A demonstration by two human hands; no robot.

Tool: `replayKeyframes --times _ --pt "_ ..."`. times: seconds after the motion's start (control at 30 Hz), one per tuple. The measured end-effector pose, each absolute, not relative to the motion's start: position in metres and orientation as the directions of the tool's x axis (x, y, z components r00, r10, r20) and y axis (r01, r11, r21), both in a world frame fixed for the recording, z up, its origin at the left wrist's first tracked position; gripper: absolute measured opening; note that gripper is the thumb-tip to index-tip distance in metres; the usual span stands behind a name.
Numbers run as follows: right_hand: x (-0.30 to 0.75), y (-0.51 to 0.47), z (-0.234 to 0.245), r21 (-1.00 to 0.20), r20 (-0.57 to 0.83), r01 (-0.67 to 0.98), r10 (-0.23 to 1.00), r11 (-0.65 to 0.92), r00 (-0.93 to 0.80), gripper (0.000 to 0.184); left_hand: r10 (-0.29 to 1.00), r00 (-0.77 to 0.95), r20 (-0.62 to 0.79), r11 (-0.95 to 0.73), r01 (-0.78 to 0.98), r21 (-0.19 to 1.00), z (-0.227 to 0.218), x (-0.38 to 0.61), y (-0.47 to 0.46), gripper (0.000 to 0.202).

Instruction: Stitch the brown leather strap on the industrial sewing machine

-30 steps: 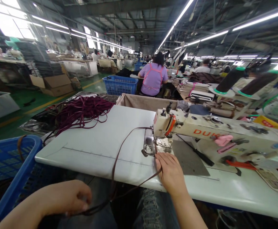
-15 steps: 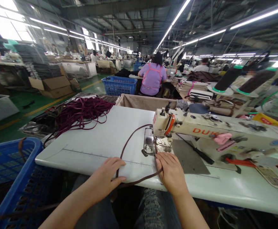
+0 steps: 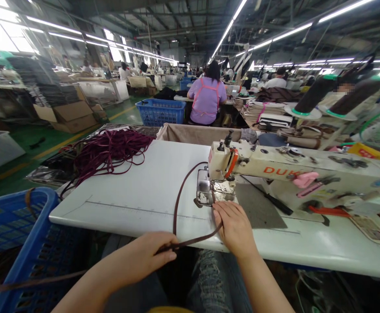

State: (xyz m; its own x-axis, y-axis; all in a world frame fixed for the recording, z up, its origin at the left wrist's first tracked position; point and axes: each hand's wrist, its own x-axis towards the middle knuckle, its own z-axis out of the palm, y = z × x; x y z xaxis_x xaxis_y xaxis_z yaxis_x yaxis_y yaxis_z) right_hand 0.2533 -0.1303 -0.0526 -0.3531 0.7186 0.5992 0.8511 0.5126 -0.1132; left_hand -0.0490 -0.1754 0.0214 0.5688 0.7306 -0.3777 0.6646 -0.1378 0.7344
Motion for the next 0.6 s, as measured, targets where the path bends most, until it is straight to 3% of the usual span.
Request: replayKeyframes --times 0.27,0.37,0.47,0.6 --pt "0.253 -0.129 -0.052 -0.088 0.619 0.852 0.699 0.516 -0.359 0.030 0.816 0.558 -0.152 -0.251 0.578 0.777 0.002 -0.050 -0.170 0.024" --pt "0.252 -0.129 -0.052 -0.089 0.606 0.851 0.706 0.517 -0.366 0.030 0.894 0.448 0.020 -0.338 0.643 0.687 -0.010 -0.055 -0.159 0.027" --pt "0.251 -0.130 -0.051 -0.092 0.592 0.855 0.719 0.510 -0.365 0.030 0.885 0.422 0.199 -0.455 0.689 0.564 -0.023 -0.059 -0.143 0.035" --pt "0.250 -0.130 -0.053 -0.101 0.579 0.854 0.728 0.510 -0.366 0.029 0.817 0.522 0.245 -0.568 0.659 0.493 -0.036 -0.055 -0.128 0.054"
